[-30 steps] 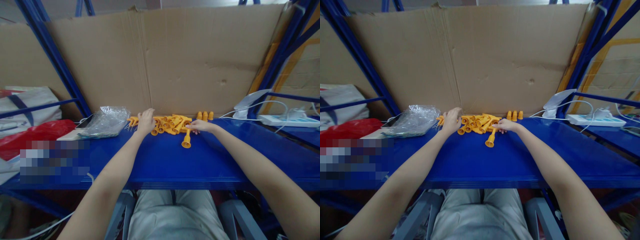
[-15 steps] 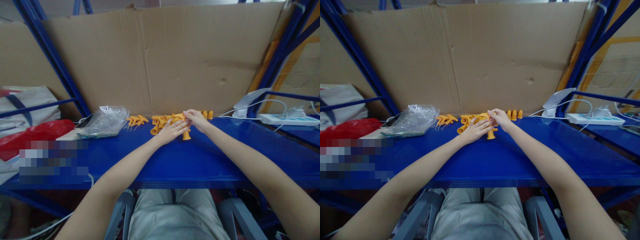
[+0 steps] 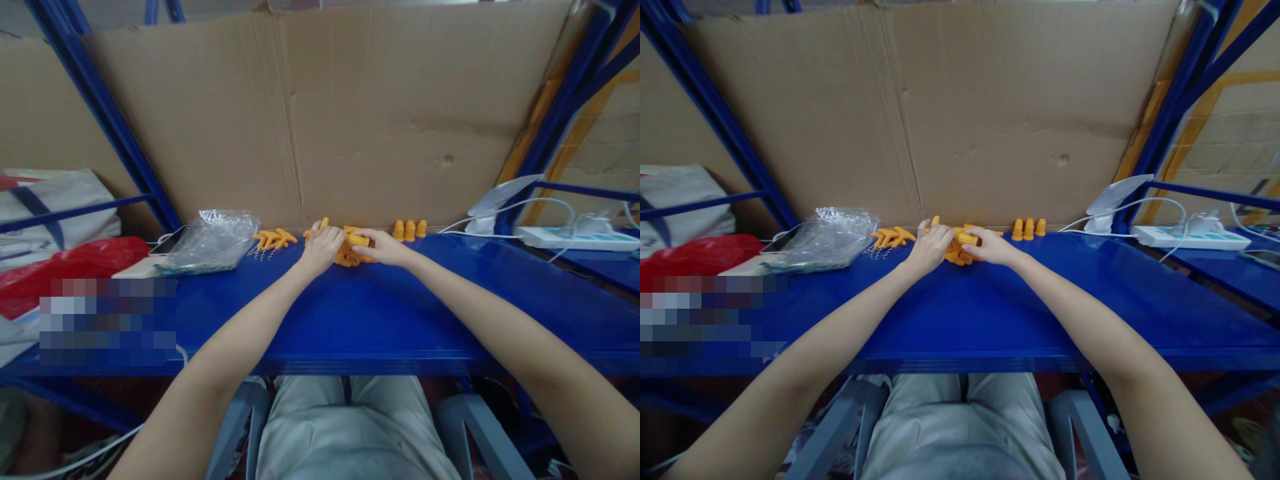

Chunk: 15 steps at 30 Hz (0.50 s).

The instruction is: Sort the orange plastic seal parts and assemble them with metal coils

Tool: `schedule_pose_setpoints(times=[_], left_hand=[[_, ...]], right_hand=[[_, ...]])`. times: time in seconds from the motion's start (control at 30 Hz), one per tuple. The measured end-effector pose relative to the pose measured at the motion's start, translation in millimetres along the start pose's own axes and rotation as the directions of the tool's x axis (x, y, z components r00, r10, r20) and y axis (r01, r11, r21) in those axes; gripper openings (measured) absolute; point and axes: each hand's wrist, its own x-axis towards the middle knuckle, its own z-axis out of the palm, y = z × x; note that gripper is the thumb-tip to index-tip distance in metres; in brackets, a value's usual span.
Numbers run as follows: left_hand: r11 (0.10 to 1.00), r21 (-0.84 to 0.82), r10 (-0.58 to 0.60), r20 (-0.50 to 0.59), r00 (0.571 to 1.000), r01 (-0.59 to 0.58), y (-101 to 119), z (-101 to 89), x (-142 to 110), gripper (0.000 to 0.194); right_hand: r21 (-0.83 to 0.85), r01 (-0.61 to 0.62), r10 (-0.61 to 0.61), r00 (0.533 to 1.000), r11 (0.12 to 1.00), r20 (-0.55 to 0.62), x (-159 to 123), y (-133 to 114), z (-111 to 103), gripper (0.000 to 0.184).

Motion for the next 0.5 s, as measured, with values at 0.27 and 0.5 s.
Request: schedule_pose_setpoints(times=[0.27,0.5], left_hand=[[0.996,-0.092,0.021,0.044,0.999,-0.017,4,-1.4,1,0.024],[0.989,-0.144,0.024,0.087,0.996,-0.011,7,-7.2,2,0.021]], right_hand=[[-0.573,0.145,-0.095,0.989,0.807,0.117,-6,-7,-13,0.034],[-0.705,0.209,-0.123,0.977,0.678,0.172,-10,-12,-13,0.034]])
